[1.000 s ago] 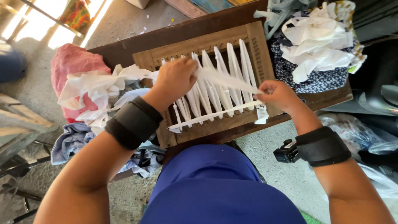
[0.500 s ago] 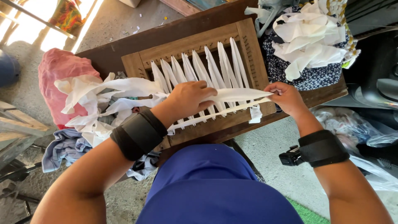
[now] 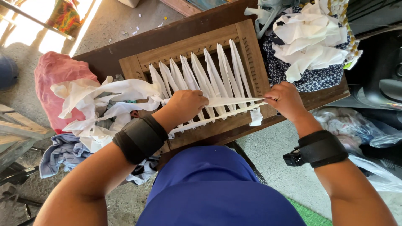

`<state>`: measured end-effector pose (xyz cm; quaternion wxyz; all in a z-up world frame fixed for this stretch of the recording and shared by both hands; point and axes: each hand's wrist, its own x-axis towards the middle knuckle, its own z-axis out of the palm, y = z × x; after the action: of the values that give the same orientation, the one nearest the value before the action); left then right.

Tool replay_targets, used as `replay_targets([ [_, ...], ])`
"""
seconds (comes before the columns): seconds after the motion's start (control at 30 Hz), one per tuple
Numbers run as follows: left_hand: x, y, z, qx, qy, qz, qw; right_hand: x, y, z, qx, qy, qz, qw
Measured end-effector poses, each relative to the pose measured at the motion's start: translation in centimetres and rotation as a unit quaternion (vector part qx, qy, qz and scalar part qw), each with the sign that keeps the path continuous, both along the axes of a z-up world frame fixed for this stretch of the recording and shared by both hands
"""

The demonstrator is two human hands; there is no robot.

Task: The person weaves white fabric strips onto a wooden loom frame by hand, aligning and straightening the strips to create a hand-woven mat.

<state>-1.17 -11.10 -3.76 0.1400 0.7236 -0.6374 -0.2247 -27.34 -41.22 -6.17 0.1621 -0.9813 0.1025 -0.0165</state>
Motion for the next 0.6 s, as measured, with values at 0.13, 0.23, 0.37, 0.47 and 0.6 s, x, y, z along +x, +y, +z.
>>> replay_targets([
  [0.13,0.6,0.6,-1.1,0.045,-0.028,-0.002,0.999,1.0,0.5,0.5,-0.034,0.001,-0.009,0.999],
  [0.23,1.3,1.4,-2.3,0.061,-0.056,0.001,0.997,1.3,0.1,0.3,-0.02,-0.002,-0.017,1.0],
  [0.37,2.1,2.5,-1.9,0.083,-0.04,0.037,0.995,0.8,-0.2,0.7,-0.015,-0.018,0.019,1.0],
  [0.47,2.8,3.5,-1.9,0.087,-0.016,0.057,0.994,0.7,-0.4,1.1,-0.017,-0.01,0.026,0.999],
  [0.6,3.9,5.3,-0.7,0.07,-0.009,0.071,0.995,2.1,0.4,3.6,0.006,0.008,0.006,1.0],
])
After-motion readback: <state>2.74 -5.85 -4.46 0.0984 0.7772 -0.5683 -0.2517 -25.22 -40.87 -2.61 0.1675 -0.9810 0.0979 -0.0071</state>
